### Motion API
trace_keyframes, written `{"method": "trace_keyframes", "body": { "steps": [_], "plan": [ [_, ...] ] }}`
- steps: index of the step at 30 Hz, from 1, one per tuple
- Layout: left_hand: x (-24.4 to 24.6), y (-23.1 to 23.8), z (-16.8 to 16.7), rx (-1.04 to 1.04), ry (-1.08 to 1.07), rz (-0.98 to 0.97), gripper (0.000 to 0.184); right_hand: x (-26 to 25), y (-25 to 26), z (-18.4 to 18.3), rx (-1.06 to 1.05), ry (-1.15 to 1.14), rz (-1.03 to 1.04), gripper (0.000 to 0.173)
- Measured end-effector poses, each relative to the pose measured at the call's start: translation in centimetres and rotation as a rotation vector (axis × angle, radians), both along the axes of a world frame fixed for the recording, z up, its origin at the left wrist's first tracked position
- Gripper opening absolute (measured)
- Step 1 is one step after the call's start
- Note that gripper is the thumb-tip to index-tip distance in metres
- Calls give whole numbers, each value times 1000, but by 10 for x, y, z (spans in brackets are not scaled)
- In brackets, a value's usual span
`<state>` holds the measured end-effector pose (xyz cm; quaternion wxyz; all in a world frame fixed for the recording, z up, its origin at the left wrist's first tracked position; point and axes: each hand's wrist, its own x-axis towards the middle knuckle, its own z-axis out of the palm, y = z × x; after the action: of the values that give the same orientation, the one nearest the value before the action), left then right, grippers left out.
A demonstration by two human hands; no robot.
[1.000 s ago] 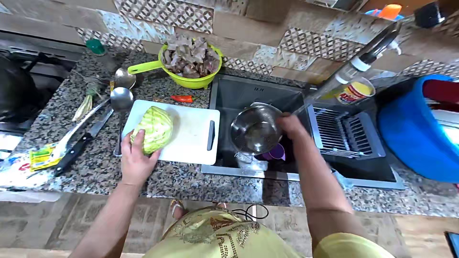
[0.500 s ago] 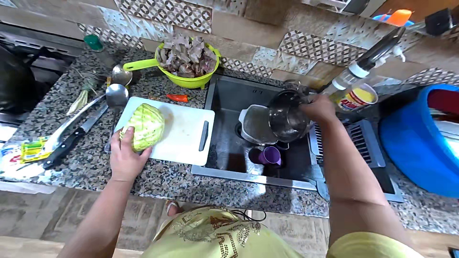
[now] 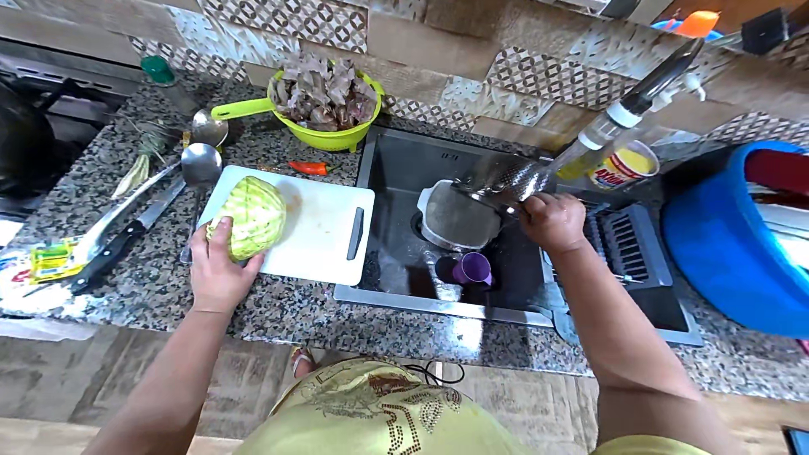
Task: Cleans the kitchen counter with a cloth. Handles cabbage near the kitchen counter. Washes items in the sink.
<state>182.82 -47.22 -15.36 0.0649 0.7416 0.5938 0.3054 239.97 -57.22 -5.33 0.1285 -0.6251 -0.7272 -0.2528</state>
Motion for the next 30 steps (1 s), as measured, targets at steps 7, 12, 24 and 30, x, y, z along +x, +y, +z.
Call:
{"method": "trace_keyframes", "body": {
  "steps": [7, 12, 24, 30],
  "plan": [
    [1, -1, 4, 18, -21, -10, 88, 11, -20, -12, -259, -25, 43, 2],
    [1, -3, 4, 38, -36, -19, 86, -9, -13, -7, -118, -42, 79, 9],
    [0, 0, 2, 67, -49, -51, 86, -13, -17, 29, -202, 390, -538, 22],
    [0, 1, 2, 52, -50, -42, 86, -14, -27, 28, -86, 574, -710, 20]
  ]
}}
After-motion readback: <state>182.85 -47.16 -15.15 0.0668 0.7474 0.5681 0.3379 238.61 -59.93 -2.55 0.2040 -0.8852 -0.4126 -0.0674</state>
